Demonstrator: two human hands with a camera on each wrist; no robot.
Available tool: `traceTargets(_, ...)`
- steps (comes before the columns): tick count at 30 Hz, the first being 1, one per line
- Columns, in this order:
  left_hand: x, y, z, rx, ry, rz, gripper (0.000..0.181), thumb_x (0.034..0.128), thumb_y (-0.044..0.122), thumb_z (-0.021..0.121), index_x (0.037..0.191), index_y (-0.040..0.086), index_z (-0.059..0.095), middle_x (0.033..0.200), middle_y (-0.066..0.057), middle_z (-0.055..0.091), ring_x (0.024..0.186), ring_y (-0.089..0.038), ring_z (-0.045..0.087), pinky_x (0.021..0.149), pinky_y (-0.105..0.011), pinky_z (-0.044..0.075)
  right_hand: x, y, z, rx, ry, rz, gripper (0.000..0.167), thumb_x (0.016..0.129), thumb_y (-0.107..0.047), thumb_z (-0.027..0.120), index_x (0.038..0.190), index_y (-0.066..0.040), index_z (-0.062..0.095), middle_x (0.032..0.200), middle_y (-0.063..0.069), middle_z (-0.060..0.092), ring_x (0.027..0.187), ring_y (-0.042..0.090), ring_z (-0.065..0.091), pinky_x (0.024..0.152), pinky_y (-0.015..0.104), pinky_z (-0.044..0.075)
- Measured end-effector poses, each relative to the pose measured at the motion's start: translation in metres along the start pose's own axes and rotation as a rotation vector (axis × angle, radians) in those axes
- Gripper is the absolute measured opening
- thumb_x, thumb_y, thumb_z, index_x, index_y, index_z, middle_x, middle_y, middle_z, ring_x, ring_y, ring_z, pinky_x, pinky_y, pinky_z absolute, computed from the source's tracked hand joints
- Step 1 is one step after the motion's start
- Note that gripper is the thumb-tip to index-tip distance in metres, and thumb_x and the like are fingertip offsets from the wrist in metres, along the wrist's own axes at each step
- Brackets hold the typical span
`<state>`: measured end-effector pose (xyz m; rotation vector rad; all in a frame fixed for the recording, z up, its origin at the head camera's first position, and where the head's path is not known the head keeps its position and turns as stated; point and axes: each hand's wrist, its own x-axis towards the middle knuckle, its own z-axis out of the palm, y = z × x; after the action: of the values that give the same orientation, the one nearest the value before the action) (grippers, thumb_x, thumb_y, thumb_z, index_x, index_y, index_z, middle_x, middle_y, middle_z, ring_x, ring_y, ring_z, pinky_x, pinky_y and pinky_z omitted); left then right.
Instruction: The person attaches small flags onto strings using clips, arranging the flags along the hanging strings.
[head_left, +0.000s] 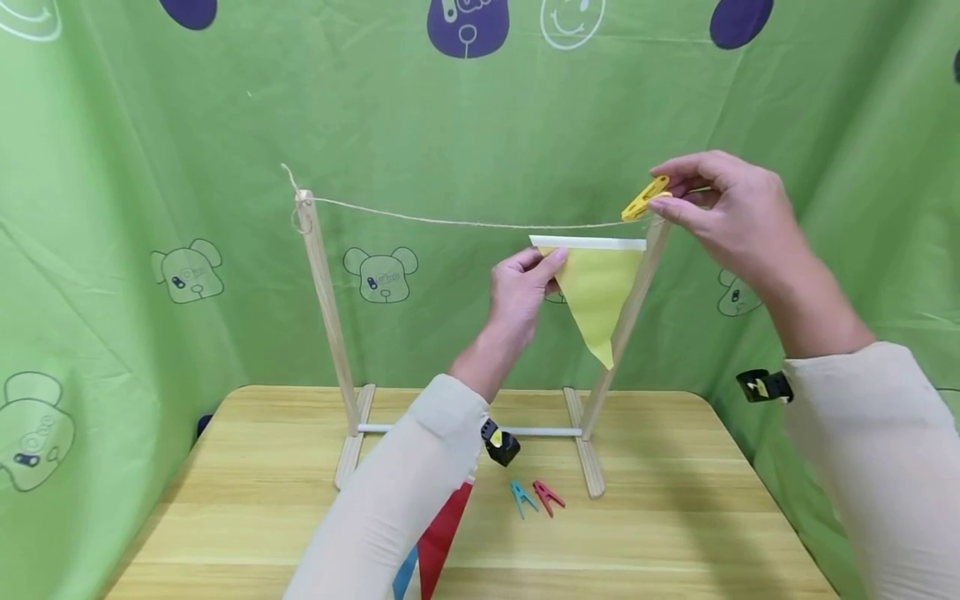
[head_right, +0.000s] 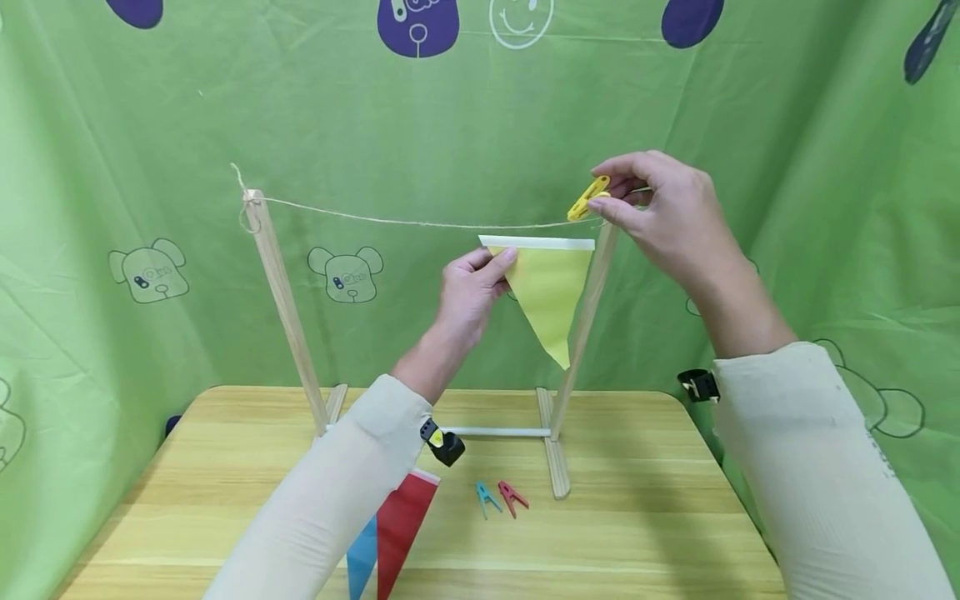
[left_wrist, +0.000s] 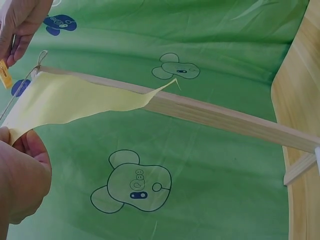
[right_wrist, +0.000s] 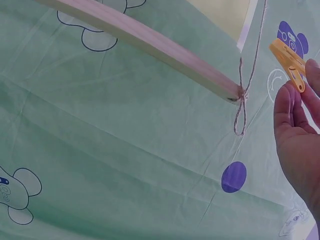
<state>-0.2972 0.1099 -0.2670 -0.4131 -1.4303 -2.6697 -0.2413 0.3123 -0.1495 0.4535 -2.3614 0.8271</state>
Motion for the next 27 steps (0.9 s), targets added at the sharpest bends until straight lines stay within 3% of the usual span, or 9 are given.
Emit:
traceTargets(11, 0.002, 0.000, 0.007, 0.015, -0.002, 0.000, 0.026, 0.0925, 0.001, 0.074, 0.113, -0.014, 0.070, 0.085, 0.000, 0.069, 0.071, -0.011, 0.068, 0.070, -0.022, 0.061, 0.009, 0.000, -0.004, -0.058, -0.025, -0.025, 0.031, 0.093, -0.015, 0.078, 0.122, -0.005, 0.073, 0.094, -0.027, 0.062, 0.085, -0.010, 0.060, 0.077, 0.001, 0.046)
traceTargets(23, 0.002, -0.003, 0.013, -0.029, 0.038, 0.008, 0.023, 0.0910, 0.001, 0.076, 0.109, -0.013, 0.072, 0.084, -0.001, 0.069, 0.070, -0.012, 0.067, 0.066, -0.019, 0.059, 0.013, -0.005, -0.006, -0.154, -0.082, -0.046, 0.029, 0.095, -0.022, 0.076, 0.120, -0.007, 0.075, 0.100, -0.007, 0.069, 0.083, -0.006, 0.060, 0.072, 0.002, 0.047)
traceTargets(27, 0.002, -0.003, 0.014, -0.031, 0.044, 0.012, 0.023, 0.0909, 0.001, 0.076, 0.110, -0.012, 0.072, 0.085, -0.002, 0.069, 0.071, -0.012, 0.068, 0.070, -0.022, 0.061, 0.014, -0.005, -0.006, -0.158, -0.085, -0.047, 0.029, 0.095, -0.023, 0.077, 0.119, -0.007, 0.075, 0.100, -0.006, 0.069, 0.082, -0.006, 0.061, 0.072, 0.002, 0.047)
